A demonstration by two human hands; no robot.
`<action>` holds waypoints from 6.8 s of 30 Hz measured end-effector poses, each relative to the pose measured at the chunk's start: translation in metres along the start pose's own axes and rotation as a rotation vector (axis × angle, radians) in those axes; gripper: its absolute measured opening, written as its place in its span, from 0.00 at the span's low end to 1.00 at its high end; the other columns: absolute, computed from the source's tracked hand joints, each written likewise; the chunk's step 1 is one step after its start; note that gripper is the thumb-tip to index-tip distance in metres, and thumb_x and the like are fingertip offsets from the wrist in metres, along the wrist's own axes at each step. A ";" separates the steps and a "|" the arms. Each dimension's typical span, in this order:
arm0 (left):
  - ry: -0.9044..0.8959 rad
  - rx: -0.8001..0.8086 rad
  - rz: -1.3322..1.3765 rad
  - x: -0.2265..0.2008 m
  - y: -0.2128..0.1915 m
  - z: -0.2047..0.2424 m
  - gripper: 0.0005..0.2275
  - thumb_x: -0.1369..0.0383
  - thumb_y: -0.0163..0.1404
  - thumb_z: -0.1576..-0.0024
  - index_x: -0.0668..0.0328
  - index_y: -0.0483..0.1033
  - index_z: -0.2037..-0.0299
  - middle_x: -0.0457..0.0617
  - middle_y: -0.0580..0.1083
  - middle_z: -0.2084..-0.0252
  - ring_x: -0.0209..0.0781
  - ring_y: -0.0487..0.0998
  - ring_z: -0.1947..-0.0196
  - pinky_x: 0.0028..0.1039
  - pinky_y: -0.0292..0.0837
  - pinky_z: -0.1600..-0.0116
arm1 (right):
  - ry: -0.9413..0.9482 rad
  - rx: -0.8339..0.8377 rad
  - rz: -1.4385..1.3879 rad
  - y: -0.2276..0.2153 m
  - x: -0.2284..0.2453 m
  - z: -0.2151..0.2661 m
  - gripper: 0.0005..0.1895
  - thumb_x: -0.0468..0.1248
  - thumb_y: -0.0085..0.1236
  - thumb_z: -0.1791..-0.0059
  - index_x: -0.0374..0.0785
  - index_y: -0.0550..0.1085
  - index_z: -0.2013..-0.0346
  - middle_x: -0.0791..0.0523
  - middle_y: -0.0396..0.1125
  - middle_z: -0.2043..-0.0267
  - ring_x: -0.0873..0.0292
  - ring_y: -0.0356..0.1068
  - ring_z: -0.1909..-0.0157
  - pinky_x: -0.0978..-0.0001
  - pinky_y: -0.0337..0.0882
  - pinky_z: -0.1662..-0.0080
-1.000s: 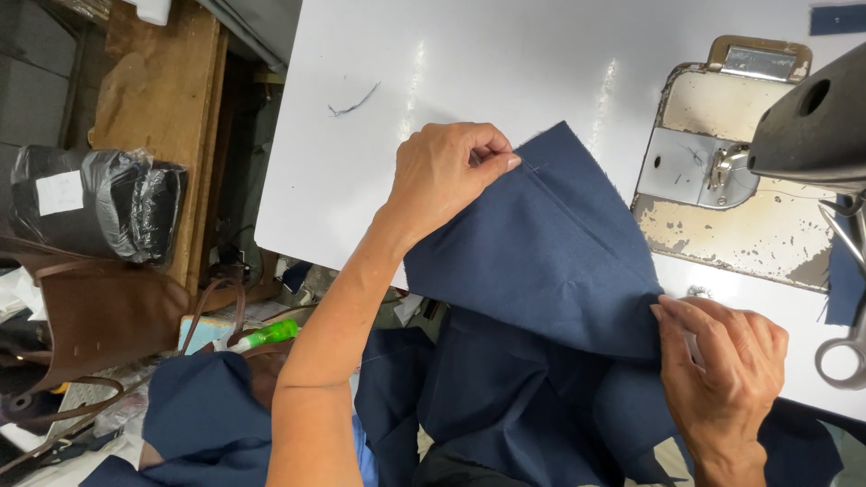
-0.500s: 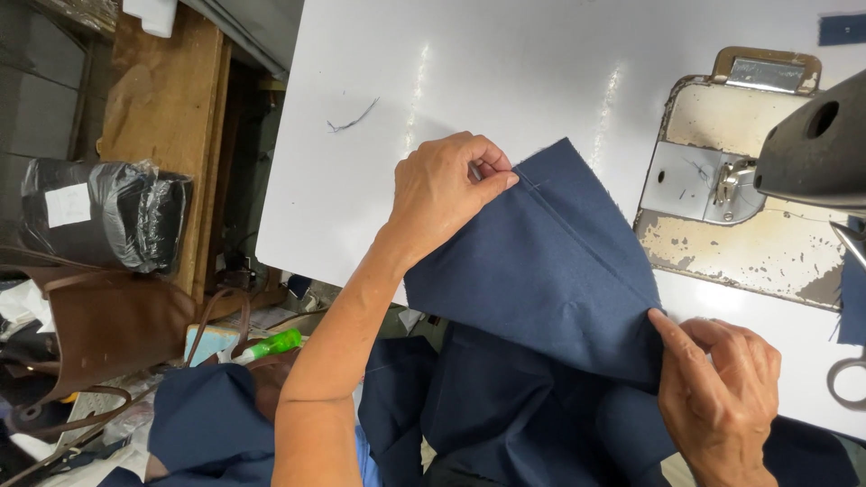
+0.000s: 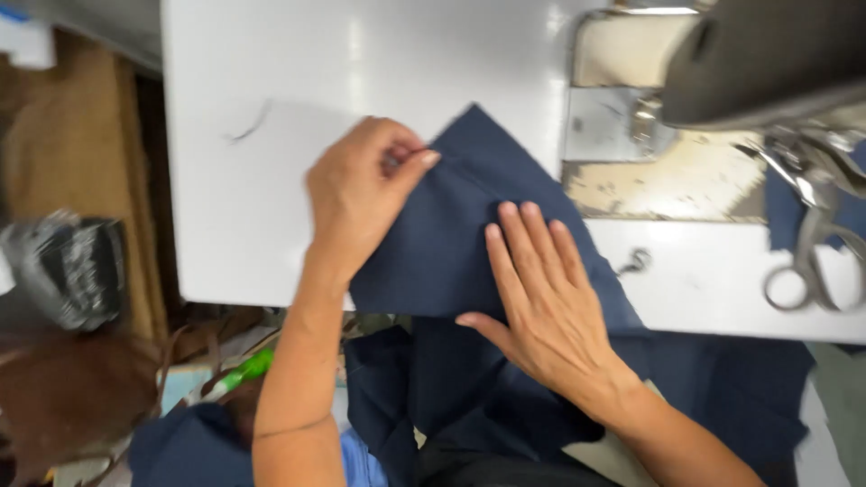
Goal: Aligning, folding, and trimming dark blue fabric pieces at a sewing workstation in a factory.
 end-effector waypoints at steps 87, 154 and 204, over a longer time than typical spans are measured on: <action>0.494 0.422 -0.231 -0.044 0.027 0.059 0.25 0.49 0.43 0.25 0.34 0.59 0.18 0.57 0.40 0.15 0.70 0.32 0.16 0.77 0.29 0.21 | 0.456 -0.029 -0.558 -0.030 -0.047 0.067 0.23 0.32 0.64 0.43 0.37 0.76 0.32 0.60 0.64 0.71 0.62 0.57 0.73 0.68 0.66 0.66; 0.749 0.118 -0.241 -0.102 0.063 0.106 0.17 0.70 0.53 0.28 0.54 0.75 0.29 0.58 0.66 0.26 0.60 0.69 0.25 0.56 0.68 0.22 | 0.206 -0.291 -0.310 -0.022 -0.089 0.053 0.12 0.26 0.73 0.43 0.38 0.82 0.46 0.50 0.70 0.47 0.50 0.65 0.55 0.59 0.70 0.51; -0.085 0.167 0.254 0.035 -0.017 -0.006 0.08 0.63 0.66 0.43 0.48 0.80 0.62 0.37 0.70 0.53 0.35 0.77 0.60 0.26 0.80 0.54 | 0.024 -0.308 -0.140 -0.007 -0.053 0.052 0.10 0.33 0.68 0.41 0.34 0.86 0.45 0.49 0.80 0.39 0.47 0.77 0.44 0.59 0.72 0.40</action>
Point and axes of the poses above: each hand's wrist, its own z-axis away from the middle knuckle, its own y-axis out of the palm, x = y × z, the point moved 4 cm from there along -z, towards the middle knuckle
